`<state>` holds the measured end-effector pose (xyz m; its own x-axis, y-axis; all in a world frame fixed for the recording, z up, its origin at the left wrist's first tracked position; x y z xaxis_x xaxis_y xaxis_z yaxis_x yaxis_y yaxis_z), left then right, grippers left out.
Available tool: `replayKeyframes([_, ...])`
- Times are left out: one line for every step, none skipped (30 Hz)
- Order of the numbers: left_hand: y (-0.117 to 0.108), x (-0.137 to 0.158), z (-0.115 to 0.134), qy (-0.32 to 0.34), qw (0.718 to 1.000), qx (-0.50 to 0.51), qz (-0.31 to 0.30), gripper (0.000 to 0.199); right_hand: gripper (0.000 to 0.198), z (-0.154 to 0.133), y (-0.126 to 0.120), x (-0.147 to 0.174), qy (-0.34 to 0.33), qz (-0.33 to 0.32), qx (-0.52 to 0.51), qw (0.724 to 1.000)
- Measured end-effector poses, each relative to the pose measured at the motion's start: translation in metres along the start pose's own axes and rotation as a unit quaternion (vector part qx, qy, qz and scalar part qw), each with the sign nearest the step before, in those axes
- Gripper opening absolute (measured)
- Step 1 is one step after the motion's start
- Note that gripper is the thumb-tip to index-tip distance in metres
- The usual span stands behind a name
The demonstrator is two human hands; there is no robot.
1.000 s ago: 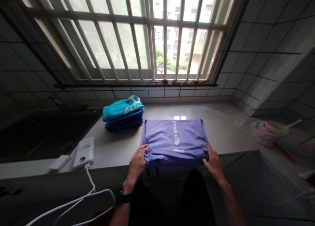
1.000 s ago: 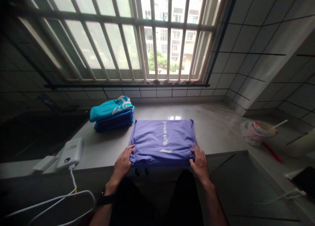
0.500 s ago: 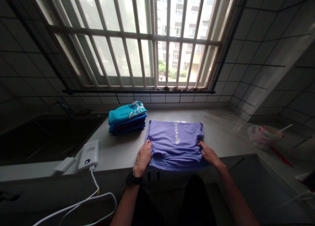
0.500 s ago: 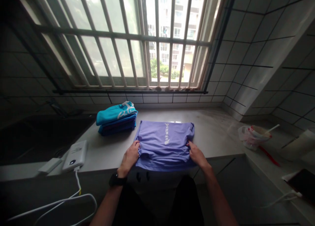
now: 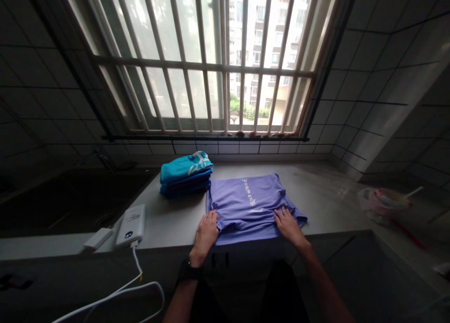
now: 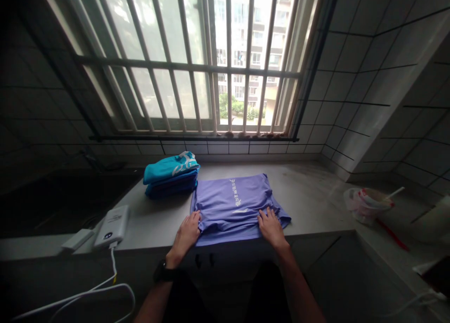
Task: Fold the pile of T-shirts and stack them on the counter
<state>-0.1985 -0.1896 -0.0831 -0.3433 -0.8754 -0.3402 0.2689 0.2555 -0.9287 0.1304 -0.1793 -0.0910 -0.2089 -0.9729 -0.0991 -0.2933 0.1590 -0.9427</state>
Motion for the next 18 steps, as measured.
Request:
replayKeyframes([-0.002, -0.002, 0.001, -0.002, 1.0, 0.001, -0.004, 0.044, 0.047, -0.003, -0.005, 0.0, 0.021, -0.011, 0.006, 1.0])
replayKeyframes([-0.002, -0.001, 0.003, -0.003, 1.0, 0.002, -0.011, 0.045, 0.049, -0.006, -0.008, 0.003, 0.038, -0.018, 0.007, 0.999])
replayKeyframes([-0.002, 0.003, 0.007, -0.003, 1.0, 0.001, -0.017, 0.045, 0.05, -0.008, -0.009, 0.009, 0.044, -0.019, 0.002, 0.999])
replayKeyframes([-0.001, 0.009, 0.011, -0.004, 1.0, 0.0, -0.023, 0.045, 0.051, -0.011, -0.009, 0.017, 0.035, -0.016, -0.007, 0.999])
replayKeyframes([0.001, 0.017, 0.017, -0.005, 1.0, -0.004, -0.026, 0.044, 0.051, -0.012, -0.007, 0.026, 0.02, -0.015, -0.017, 1.0])
replayKeyframes([0.003, 0.025, 0.024, -0.006, 1.0, -0.009, -0.028, 0.043, 0.05, -0.014, -0.003, 0.034, 0.003, -0.02, -0.023, 1.0])
replayKeyframes([0.005, 0.033, 0.033, -0.005, 0.999, -0.016, -0.027, 0.041, 0.048, -0.016, 0.0, 0.04, -0.011, -0.03, -0.024, 0.999])
replayKeyframes([0.006, 0.041, 0.041, -0.002, 0.999, -0.022, -0.027, 0.04, 0.047, -0.018, 0.003, 0.043, -0.017, -0.043, -0.021, 0.999])
replayKeyframes([0.006, 0.046, 0.05, 0.002, 0.999, -0.027, -0.026, 0.038, 0.045, -0.02, 0.004, 0.042, -0.018, -0.055, -0.017, 0.998])
replayKeyframes([0.004, 0.05, 0.058, 0.009, 0.999, -0.027, -0.028, 0.037, 0.044, -0.022, 0.003, 0.038, -0.017, -0.066, -0.013, 0.998])
replayKeyframes([0.0, 0.051, 0.065, 0.02, 0.999, -0.022, -0.032, 0.035, 0.043, -0.023, 0.0, 0.03, -0.018, -0.077, -0.01, 0.997])
replayKeyframes([-0.005, 0.05, 0.07, 0.034, 0.999, -0.01, -0.039, 0.033, 0.043, -0.024, -0.005, 0.02, -0.02, -0.088, -0.009, 0.996])
replayKeyframes([-0.012, 0.047, 0.074, 0.053, 0.997, 0.011, -0.05, 0.031, 0.042, -0.025, -0.011, 0.009, -0.022, -0.099, -0.007, 0.995])
replayKeyframes([-0.019, 0.043, 0.075, 0.069, 0.995, 0.04, -0.063, 0.032, 0.041, -0.026, -0.017, -0.002, -0.024, -0.108, -0.005, 0.994])
replayKeyframes([-0.026, 0.037, 0.074, 0.08, 0.992, 0.073, -0.071, 0.034, 0.041, -0.027, -0.023, -0.011, -0.022, -0.108, 0.0, 0.994])
replayKeyframes([-0.032, 0.031, 0.07, 0.084, 0.989, 0.103, -0.069, 0.036, 0.04, -0.028, -0.028, -0.017, -0.018, -0.1, 0.003, 0.995])
replayKeyframes([-0.036, 0.025, 0.063, 0.082, 0.988, 0.123, -0.052, 0.038, 0.041, -0.03, -0.031, -0.02, -0.014, -0.084, 0.001, 0.996])
replayKeyframes([-0.038, 0.02, 0.055, 0.075, 0.989, 0.126, -0.026, 0.04, 0.043, -0.033, -0.033, -0.019, -0.007, -0.062, -0.005, 0.998])
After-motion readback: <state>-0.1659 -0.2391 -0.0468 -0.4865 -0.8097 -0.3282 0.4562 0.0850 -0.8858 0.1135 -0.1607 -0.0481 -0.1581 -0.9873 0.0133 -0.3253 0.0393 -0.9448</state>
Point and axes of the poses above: each hand's wrist, its own x-axis away from the middle knuckle, its own y-axis out of the palm, z = x × y, the point moved 1 cm from there along -x, towards the middle knuckle, and after that the axes turned 15 degrees about y, right-handed, at the moved point
